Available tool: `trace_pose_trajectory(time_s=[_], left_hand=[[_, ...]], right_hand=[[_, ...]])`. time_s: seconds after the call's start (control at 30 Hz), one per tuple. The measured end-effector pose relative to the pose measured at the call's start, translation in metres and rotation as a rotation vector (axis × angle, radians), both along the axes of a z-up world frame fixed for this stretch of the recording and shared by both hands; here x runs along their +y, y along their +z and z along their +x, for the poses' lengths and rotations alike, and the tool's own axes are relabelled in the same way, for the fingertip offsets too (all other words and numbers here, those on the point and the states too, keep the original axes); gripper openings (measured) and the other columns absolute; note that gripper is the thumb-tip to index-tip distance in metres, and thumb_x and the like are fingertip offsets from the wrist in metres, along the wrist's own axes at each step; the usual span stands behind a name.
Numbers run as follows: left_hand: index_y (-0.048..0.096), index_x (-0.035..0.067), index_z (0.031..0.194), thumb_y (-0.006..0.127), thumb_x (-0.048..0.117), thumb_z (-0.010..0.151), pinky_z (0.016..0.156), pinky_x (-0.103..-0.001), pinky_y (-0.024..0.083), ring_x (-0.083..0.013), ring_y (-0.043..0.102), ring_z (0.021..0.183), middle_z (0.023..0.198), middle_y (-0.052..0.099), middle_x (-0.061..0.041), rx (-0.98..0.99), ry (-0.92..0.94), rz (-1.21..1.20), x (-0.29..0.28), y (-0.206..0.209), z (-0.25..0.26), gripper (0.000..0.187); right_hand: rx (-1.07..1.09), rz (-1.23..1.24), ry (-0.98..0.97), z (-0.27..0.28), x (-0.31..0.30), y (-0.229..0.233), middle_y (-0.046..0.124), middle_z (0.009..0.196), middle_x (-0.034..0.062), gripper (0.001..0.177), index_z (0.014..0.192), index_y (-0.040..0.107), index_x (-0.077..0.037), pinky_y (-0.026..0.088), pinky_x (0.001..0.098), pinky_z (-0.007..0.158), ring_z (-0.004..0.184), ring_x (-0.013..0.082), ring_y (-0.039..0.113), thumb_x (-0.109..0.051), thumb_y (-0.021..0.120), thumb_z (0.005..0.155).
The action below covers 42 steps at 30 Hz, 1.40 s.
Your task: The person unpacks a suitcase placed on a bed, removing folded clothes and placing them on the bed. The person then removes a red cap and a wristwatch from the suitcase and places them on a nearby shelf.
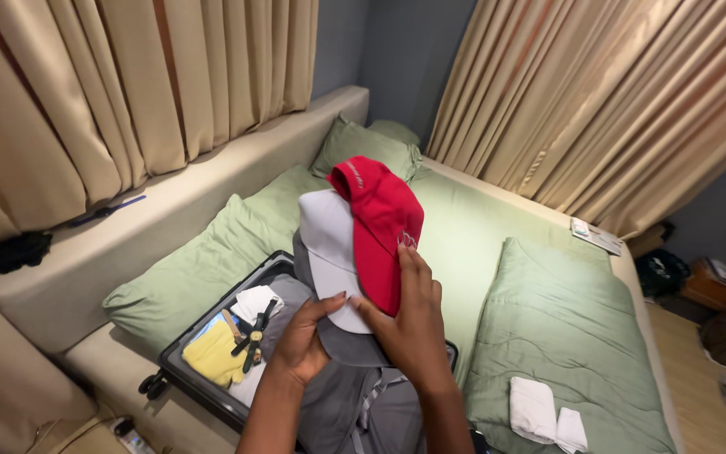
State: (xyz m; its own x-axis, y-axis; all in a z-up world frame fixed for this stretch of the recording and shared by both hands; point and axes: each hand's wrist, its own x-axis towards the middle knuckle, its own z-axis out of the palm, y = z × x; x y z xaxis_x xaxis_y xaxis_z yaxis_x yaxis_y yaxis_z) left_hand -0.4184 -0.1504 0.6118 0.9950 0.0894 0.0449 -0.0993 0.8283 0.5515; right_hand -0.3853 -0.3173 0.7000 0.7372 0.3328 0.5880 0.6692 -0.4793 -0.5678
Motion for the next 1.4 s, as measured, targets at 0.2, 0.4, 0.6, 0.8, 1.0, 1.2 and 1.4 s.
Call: trace_pose_trajectory(time_s=[0.2, 0.4, 0.6, 0.8, 1.0, 1.2, 1.4], left_hand=[[0.062, -0.001, 0.129, 0.07, 0.012, 0.085, 0.096, -0.038, 0.058, -0.0228, 0.073, 0.106, 0.118, 0.073, -0.012, 0.034, -0.053, 0.016, 0.024, 0.012, -0.011, 0.047], [0.066, 0.0, 0.124, 0.074, 0.016, 0.08, 0.094, -0.039, 0.059, -0.0243, 0.074, 0.102, 0.113, 0.075, -0.013, 0.037, -0.138, 0.13, 0.077, 0.026, -0.015, 0.047], [0.067, -0.001, 0.124, 0.077, 0.028, 0.084, 0.091, -0.041, 0.058, -0.0228, 0.073, 0.101, 0.112, 0.075, -0.011, 0.026, -0.156, 0.196, 0.09, 0.05, -0.006, 0.051], [0.06, 0.01, 0.139, 0.061, 0.053, 0.089, 0.1, -0.038, 0.055, -0.02, 0.069, 0.119, 0.133, 0.071, -0.006, -0.094, -0.245, 0.015, 0.083, 0.057, 0.012, 0.066], [0.056, 0.009, 0.145, 0.056, 0.052, 0.096, 0.101, -0.038, 0.053, -0.0218, 0.066, 0.122, 0.138, 0.067, -0.008, -0.076, -0.253, 0.015, 0.093, 0.043, 0.032, 0.065], [0.055, 0.009, 0.145, 0.052, 0.051, 0.098, 0.099, -0.039, 0.056, -0.0234, 0.067, 0.119, 0.137, 0.067, -0.011, -0.03, -0.278, -0.024, 0.104, 0.03, 0.048, 0.063], [0.054, 0.009, 0.147, 0.052, 0.058, 0.096, 0.101, -0.04, 0.054, -0.0242, 0.065, 0.124, 0.143, 0.064, -0.011, -0.073, -0.27, 0.033, 0.114, 0.026, 0.057, 0.07]], right_hand=[[0.062, 0.268, -0.048, -0.003, 0.026, -0.011, 0.066, 0.138, 0.0167, 0.06, 0.141, 0.062, -0.007, 0.046, 0.0375, 0.105, 0.124, 0.0294, 0.064, 0.002, 0.062, 0.082], [0.015, 0.499, 0.006, -0.009, 0.039, 0.006, 0.069, 0.139, 0.0145, 0.067, 0.141, 0.063, -0.011, 0.047, 0.0313, 0.109, 0.128, 0.0234, 0.065, 0.018, 0.044, 0.084], [-0.296, 0.361, -0.208, -0.041, 0.071, 0.034, 0.064, 0.144, 0.0123, 0.073, 0.142, 0.062, -0.012, 0.048, 0.0353, 0.112, 0.136, 0.0274, 0.061, 0.021, 0.043, 0.079], [-0.42, 0.05, -0.212, -0.064, 0.099, 0.038, 0.058, 0.148, 0.0126, 0.079, 0.139, 0.064, -0.017, 0.039, 0.0456, 0.117, 0.143, 0.0349, 0.05, 0.017, 0.051, 0.069], [-0.22, -0.144, -0.171, -0.07, 0.104, 0.036, 0.054, 0.152, 0.0093, 0.079, 0.142, 0.06, -0.025, 0.034, 0.0484, 0.116, 0.142, 0.0373, 0.045, 0.009, 0.062, 0.07], [-0.121, -0.266, -0.103, -0.072, 0.103, 0.036, 0.048, 0.155, 0.0093, 0.075, 0.144, 0.056, -0.024, 0.032, 0.0496, 0.116, 0.144, 0.0373, 0.039, -0.004, 0.073, 0.075], [-0.14, -0.086, -0.042, -0.073, 0.111, 0.03, 0.05, 0.156, 0.0145, 0.067, 0.145, 0.059, -0.015, 0.025, 0.0497, 0.118, 0.149, 0.0362, 0.036, -0.021, 0.082, 0.083]])
